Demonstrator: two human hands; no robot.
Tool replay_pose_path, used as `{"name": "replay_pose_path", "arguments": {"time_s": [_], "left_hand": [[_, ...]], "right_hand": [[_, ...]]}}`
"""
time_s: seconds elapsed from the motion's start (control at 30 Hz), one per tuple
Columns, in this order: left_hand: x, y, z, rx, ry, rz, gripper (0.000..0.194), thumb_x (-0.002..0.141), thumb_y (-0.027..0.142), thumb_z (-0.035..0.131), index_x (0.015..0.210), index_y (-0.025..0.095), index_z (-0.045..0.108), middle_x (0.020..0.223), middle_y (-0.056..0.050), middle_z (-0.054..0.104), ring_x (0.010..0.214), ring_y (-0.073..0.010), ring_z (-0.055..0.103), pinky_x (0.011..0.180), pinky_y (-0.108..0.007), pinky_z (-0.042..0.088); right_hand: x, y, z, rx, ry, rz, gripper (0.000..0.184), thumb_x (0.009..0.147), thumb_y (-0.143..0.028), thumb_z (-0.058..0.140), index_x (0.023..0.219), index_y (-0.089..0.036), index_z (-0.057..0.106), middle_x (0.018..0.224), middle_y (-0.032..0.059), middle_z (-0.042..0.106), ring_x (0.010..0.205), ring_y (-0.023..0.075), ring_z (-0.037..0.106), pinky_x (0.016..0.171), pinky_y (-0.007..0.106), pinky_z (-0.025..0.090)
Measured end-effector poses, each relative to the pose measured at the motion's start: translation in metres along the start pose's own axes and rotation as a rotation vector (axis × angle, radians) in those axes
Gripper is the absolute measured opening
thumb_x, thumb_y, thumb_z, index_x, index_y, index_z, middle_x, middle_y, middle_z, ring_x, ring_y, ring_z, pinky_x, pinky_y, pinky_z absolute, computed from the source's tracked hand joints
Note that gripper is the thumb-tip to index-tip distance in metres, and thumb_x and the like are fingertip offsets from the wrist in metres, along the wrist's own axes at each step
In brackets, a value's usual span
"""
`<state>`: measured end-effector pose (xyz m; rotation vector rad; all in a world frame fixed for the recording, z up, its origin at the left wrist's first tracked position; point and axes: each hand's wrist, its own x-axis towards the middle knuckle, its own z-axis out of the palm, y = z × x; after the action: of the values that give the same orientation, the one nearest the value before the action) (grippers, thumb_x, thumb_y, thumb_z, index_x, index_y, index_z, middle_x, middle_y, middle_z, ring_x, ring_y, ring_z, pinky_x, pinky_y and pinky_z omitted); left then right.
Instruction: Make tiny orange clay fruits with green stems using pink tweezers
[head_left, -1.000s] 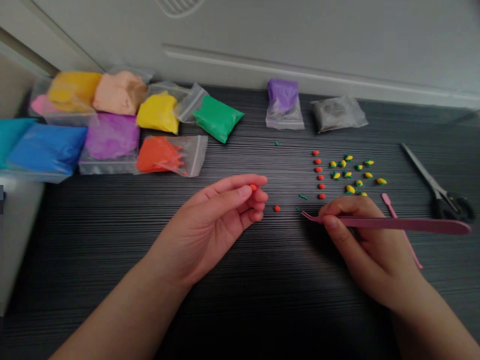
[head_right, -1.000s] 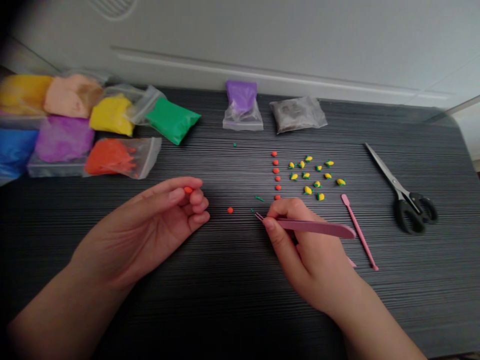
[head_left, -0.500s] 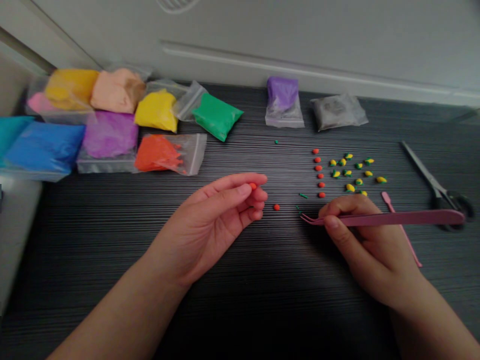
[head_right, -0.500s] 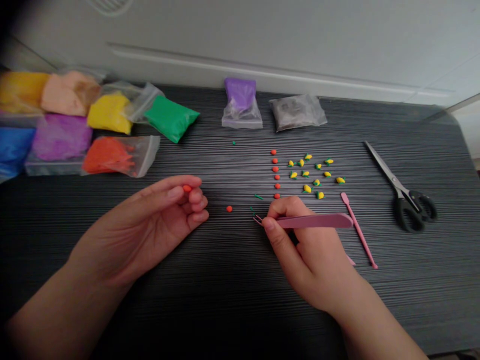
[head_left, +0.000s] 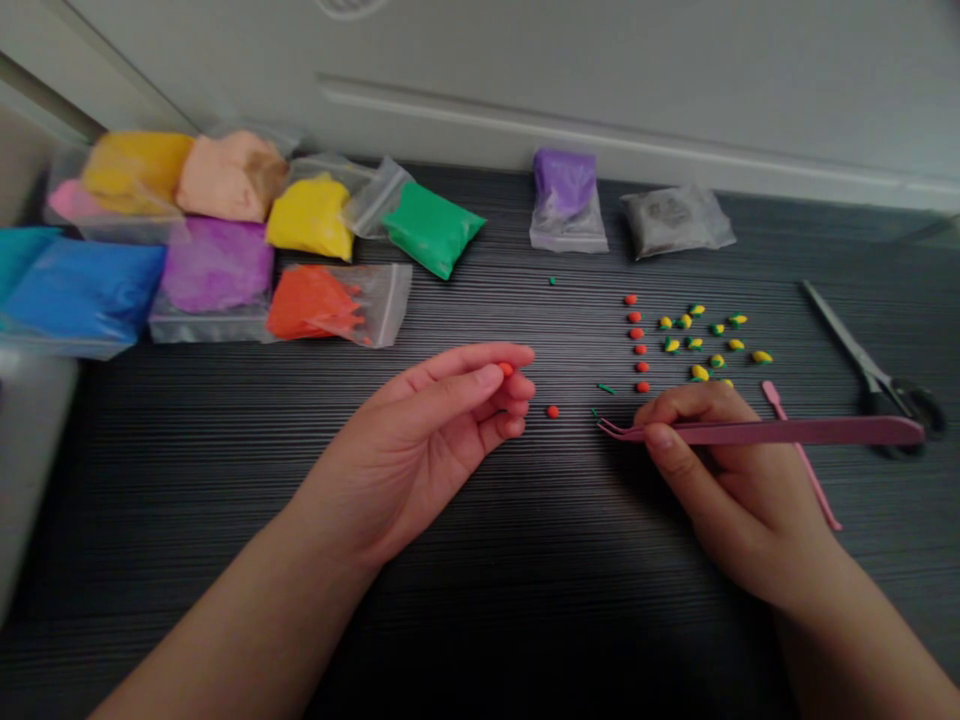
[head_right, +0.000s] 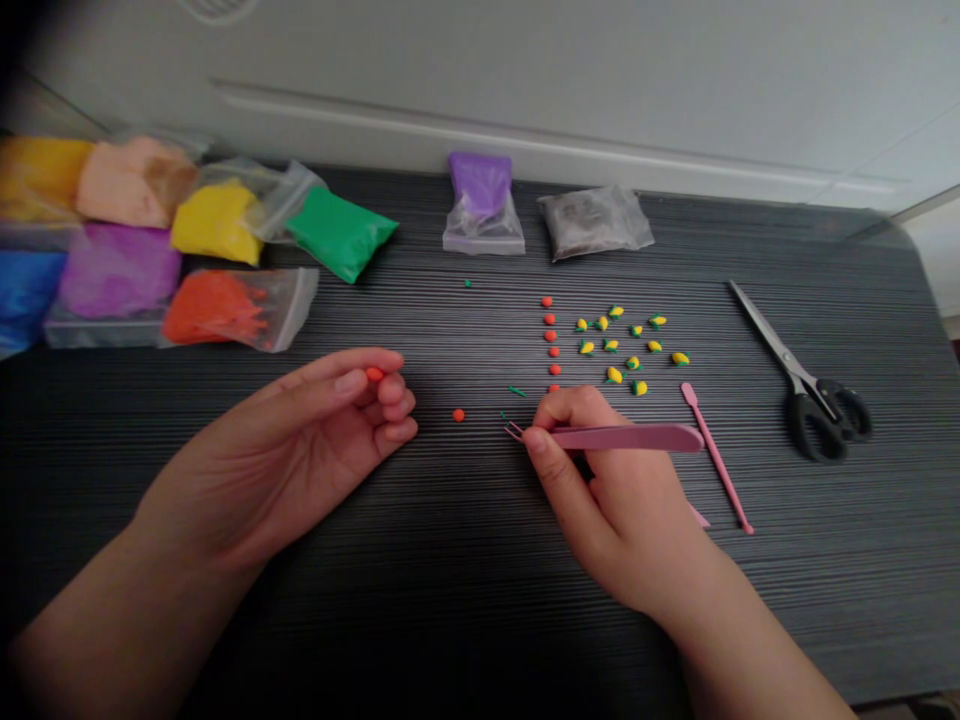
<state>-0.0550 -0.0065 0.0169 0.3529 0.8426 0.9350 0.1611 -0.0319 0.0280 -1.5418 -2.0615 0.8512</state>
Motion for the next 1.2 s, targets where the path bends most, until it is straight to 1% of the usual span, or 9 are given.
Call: {"name": "replay_pose_path", "arguments": {"time_s": [0.27, 0.4, 0.6, 1.0, 1.2], "left_hand": [[-0.0014, 0.0008, 0.0013, 0.026, 0.001, -0.01, 0.016, 0.076, 0.015, 0.055, 0.087, 0.016, 0.066, 0.074, -0.003, 0.064, 0.071, -0.0106, 0.06, 0.068, -0.021, 0.049], [-0.0011, 0.0011, 0.002, 0.037, 0.011, -0.004, 0.015, 0.076, 0.015, 0.055, 0.086, 0.016, 0.066, 0.073, -0.003, 0.064, 0.07, -0.0108, 0.06, 0.067, -0.022, 0.05], [-0.0009, 0.0009, 0.002, 0.038, 0.023, -0.006, 0.016, 0.075, 0.014, 0.055, 0.086, 0.017, 0.066, 0.074, -0.003, 0.065, 0.07, -0.0113, 0.06, 0.067, -0.022, 0.05], [-0.0008, 0.0008, 0.0015, 0.024, 0.017, -0.012, 0.016, 0.075, 0.014, 0.055, 0.086, 0.016, 0.066, 0.073, -0.003, 0.065, 0.07, -0.0112, 0.06, 0.068, -0.022, 0.049], [-0.001, 0.0, 0.001, 0.024, 0.002, -0.008, 0.015, 0.075, 0.014, 0.055, 0.086, 0.016, 0.066, 0.074, -0.003, 0.065, 0.07, -0.0102, 0.06, 0.068, -0.021, 0.049]], "right_hand": [[-0.0004, 0.0018, -0.0005, 0.039, 0.007, -0.013, 0.005, 0.083, -0.022, 0.048, 0.088, -0.022, 0.049, 0.081, -0.0001, 0.054, 0.07, 0.0125, 0.051, 0.06, 0.026, 0.039], [-0.0003, 0.0014, 0.0001, 0.05, 0.021, -0.016, 0.005, 0.083, -0.022, 0.048, 0.088, -0.023, 0.049, 0.083, 0.0, 0.054, 0.073, 0.0129, 0.052, 0.062, 0.026, 0.039], [0.0007, 0.0015, 0.0, 0.023, 0.007, -0.012, 0.006, 0.083, -0.023, 0.048, 0.089, -0.023, 0.049, 0.085, 0.0004, 0.055, 0.076, 0.0136, 0.053, 0.065, 0.027, 0.04], [-0.0001, 0.0008, -0.0023, 0.066, -0.021, -0.021, 0.003, 0.083, -0.022, 0.048, 0.087, -0.022, 0.049, 0.078, -0.0012, 0.054, 0.068, 0.0108, 0.051, 0.059, 0.024, 0.039], [0.0001, 0.003, -0.0061, 0.035, -0.023, -0.012, 0.003, 0.081, -0.022, 0.051, 0.084, -0.022, 0.053, 0.082, -0.0004, 0.055, 0.074, 0.0116, 0.053, 0.064, 0.023, 0.041]]}}
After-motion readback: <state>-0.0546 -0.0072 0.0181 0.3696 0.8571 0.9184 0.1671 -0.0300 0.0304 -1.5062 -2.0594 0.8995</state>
